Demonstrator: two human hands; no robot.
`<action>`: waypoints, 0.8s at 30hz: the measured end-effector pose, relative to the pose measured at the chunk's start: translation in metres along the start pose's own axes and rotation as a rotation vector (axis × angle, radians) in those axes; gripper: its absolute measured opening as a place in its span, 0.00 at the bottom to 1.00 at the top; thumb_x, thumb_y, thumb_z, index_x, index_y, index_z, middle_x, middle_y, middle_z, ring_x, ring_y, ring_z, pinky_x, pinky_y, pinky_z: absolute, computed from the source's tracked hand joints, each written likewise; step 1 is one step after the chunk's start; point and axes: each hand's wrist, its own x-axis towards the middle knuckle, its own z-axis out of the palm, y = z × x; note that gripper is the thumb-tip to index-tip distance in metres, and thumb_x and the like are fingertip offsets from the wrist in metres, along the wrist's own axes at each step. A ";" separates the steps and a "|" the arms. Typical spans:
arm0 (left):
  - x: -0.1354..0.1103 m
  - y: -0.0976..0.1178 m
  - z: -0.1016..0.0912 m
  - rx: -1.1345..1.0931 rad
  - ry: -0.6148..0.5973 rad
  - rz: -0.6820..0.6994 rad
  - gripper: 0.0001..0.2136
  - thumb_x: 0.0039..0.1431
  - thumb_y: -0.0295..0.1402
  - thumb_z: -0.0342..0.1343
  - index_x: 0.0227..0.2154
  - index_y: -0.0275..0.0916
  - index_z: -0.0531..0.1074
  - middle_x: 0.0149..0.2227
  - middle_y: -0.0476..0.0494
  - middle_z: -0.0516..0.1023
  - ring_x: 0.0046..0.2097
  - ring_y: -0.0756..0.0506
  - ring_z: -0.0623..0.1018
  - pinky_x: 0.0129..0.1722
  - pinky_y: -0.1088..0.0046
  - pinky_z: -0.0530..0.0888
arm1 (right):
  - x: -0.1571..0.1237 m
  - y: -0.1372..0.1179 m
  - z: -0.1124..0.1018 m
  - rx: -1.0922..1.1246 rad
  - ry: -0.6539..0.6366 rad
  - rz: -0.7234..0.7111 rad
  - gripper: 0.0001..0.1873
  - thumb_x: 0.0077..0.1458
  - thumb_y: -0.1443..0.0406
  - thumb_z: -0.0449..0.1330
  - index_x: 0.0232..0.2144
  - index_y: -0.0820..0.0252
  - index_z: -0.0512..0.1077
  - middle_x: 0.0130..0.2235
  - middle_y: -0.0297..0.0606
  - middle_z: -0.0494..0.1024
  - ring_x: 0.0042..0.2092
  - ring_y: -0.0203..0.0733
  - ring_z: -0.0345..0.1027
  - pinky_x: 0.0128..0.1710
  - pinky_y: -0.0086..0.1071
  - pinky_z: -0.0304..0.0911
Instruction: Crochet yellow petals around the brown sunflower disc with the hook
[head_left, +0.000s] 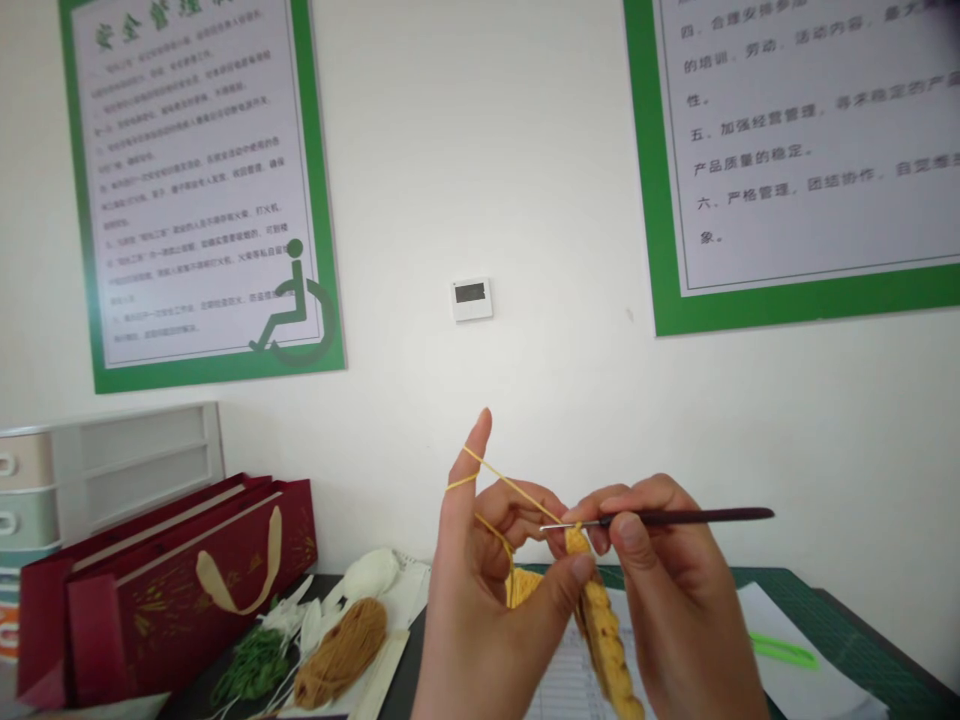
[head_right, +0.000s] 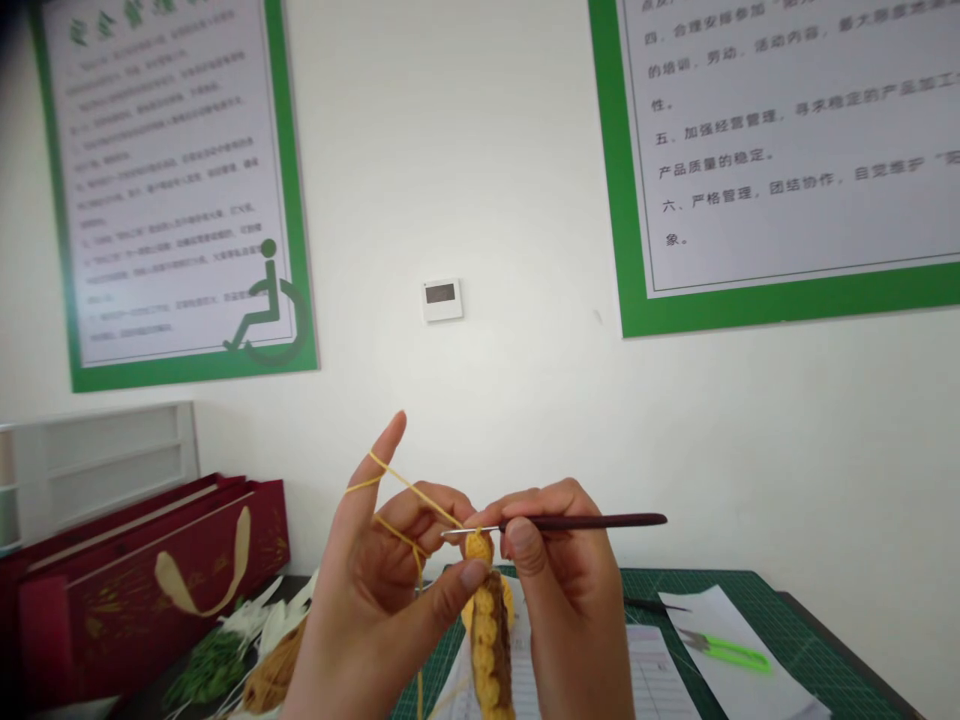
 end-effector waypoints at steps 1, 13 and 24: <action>0.000 0.001 0.002 -0.005 0.024 -0.001 0.46 0.57 0.22 0.67 0.71 0.58 0.50 0.36 0.52 0.79 0.39 0.48 0.78 0.43 0.71 0.75 | 0.000 0.000 0.000 -0.002 -0.003 -0.018 0.05 0.64 0.58 0.63 0.36 0.51 0.76 0.36 0.34 0.81 0.40 0.38 0.76 0.40 0.31 0.73; 0.002 0.008 0.004 -0.047 0.113 -0.043 0.50 0.52 0.24 0.72 0.71 0.57 0.50 0.29 0.55 0.77 0.30 0.50 0.77 0.34 0.76 0.76 | -0.002 -0.001 0.005 0.098 -0.021 0.048 0.04 0.65 0.60 0.62 0.37 0.50 0.75 0.37 0.33 0.80 0.39 0.35 0.76 0.38 0.28 0.74; 0.002 0.010 -0.004 -0.185 -0.013 -0.109 0.51 0.54 0.23 0.71 0.71 0.65 0.46 0.30 0.55 0.79 0.28 0.53 0.75 0.32 0.78 0.73 | 0.000 0.000 0.001 0.188 -0.078 0.073 0.04 0.65 0.59 0.63 0.37 0.51 0.75 0.37 0.35 0.81 0.38 0.38 0.76 0.38 0.31 0.73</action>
